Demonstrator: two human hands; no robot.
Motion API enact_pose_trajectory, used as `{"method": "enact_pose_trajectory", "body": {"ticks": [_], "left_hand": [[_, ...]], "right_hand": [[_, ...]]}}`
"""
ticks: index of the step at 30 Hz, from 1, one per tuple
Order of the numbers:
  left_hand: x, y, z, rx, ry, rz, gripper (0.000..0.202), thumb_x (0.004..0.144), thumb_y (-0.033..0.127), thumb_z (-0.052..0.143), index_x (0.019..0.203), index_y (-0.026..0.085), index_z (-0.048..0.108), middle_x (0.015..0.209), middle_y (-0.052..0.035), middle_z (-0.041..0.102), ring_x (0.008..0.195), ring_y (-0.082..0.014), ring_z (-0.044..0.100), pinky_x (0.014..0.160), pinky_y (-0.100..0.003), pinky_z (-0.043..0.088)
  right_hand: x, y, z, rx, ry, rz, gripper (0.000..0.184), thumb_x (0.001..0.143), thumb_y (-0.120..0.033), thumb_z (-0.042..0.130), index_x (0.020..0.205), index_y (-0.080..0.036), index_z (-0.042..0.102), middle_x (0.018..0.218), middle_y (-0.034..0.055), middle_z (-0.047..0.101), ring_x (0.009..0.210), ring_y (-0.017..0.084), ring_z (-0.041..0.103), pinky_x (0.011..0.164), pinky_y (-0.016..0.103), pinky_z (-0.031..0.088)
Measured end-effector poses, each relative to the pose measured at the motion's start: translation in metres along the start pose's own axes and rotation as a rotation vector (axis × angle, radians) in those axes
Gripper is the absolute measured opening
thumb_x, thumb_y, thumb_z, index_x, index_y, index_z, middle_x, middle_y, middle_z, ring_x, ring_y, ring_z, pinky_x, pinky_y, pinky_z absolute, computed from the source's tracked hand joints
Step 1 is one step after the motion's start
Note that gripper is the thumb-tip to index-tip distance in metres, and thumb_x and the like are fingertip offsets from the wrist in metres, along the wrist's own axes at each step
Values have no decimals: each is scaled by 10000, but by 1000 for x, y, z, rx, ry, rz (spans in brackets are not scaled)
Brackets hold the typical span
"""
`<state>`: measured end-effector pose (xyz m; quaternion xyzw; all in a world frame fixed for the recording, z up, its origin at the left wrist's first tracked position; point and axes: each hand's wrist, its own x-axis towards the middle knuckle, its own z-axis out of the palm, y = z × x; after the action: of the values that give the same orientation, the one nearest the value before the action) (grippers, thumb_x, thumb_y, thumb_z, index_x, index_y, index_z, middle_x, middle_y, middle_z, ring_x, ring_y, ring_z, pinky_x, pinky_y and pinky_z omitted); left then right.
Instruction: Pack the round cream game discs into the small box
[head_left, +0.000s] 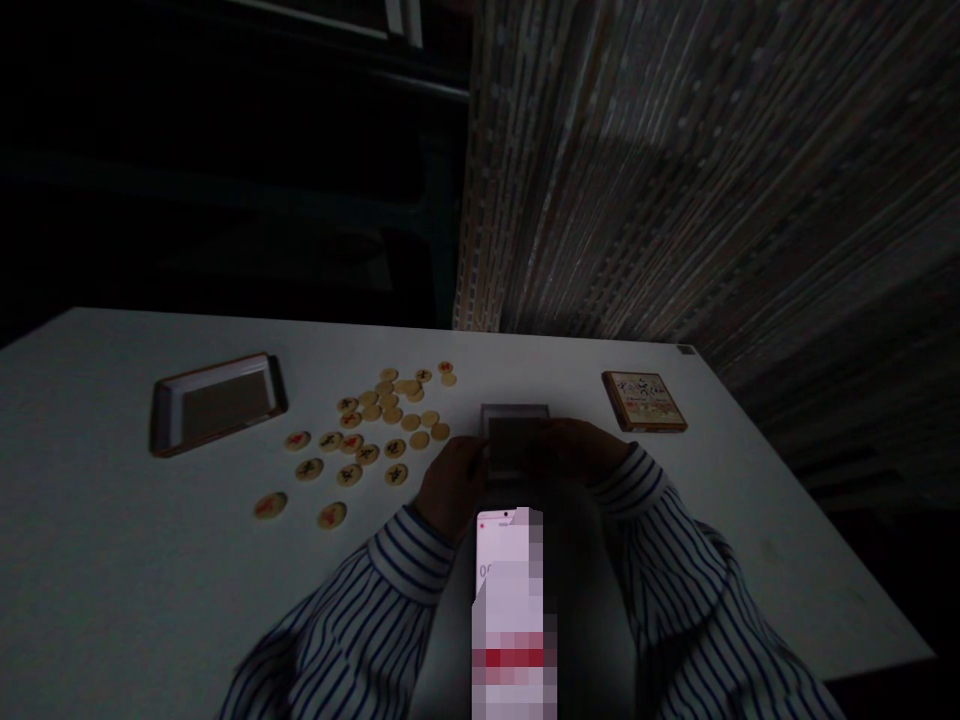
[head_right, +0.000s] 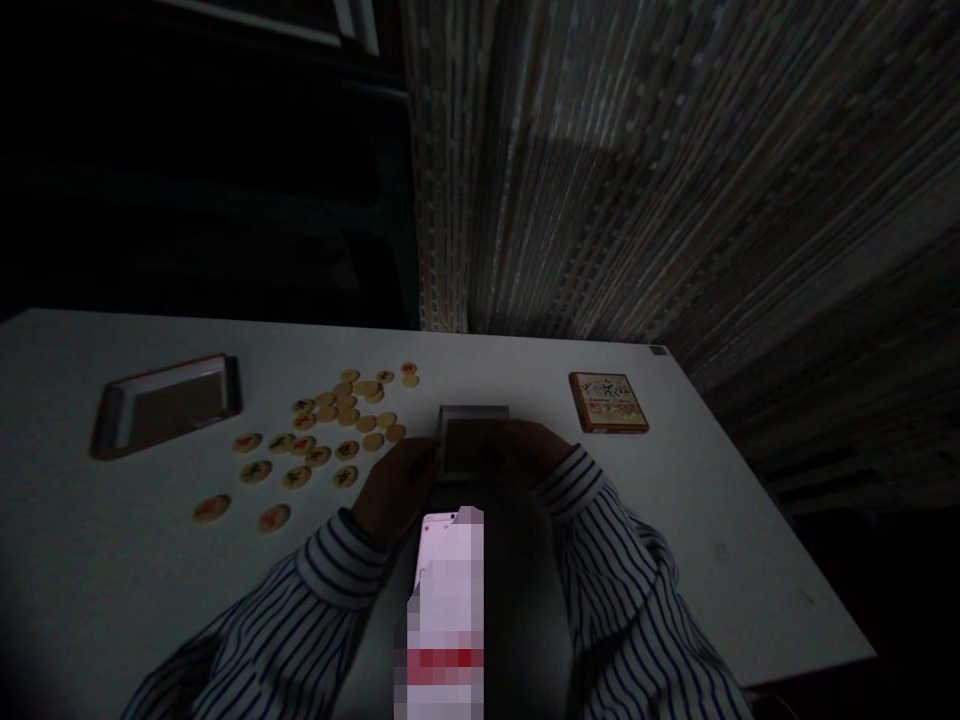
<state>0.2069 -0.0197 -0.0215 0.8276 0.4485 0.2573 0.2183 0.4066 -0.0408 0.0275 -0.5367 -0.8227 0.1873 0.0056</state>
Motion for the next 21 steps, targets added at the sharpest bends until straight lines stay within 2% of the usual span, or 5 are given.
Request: {"method": "enact_pose_trajectory", "body": {"ticks": [3, 17, 21], "left_hand": [[0, 0, 1, -18, 1, -4, 272, 768, 177, 448, 1003, 131, 577, 941, -86, 609, 884, -176, 568, 798, -321, 466], [-1, 1, 0, -4, 16, 6, 257, 756, 182, 452, 978, 160, 579, 937, -70, 613, 885, -178, 565, 799, -329, 464], [-1, 2, -2, -2, 4, -7, 267, 760, 183, 444, 988, 149, 579, 946, -81, 612, 895, -185, 564, 800, -330, 464]], "right_hand": [[1, 1, 1, 12, -1, -42, 167, 764, -247, 509, 850, -182, 637, 904, 56, 614, 800, 144, 549, 679, 255, 407], [2, 6, 3, 23, -35, -36, 181, 761, -285, 505, 824, -172, 632, 858, 54, 619, 790, 147, 550, 677, 252, 400], [0, 4, -4, 16, -23, -11, 176, 771, -229, 479, 832, -167, 631, 840, 50, 615, 730, 125, 547, 635, 231, 390]]}}
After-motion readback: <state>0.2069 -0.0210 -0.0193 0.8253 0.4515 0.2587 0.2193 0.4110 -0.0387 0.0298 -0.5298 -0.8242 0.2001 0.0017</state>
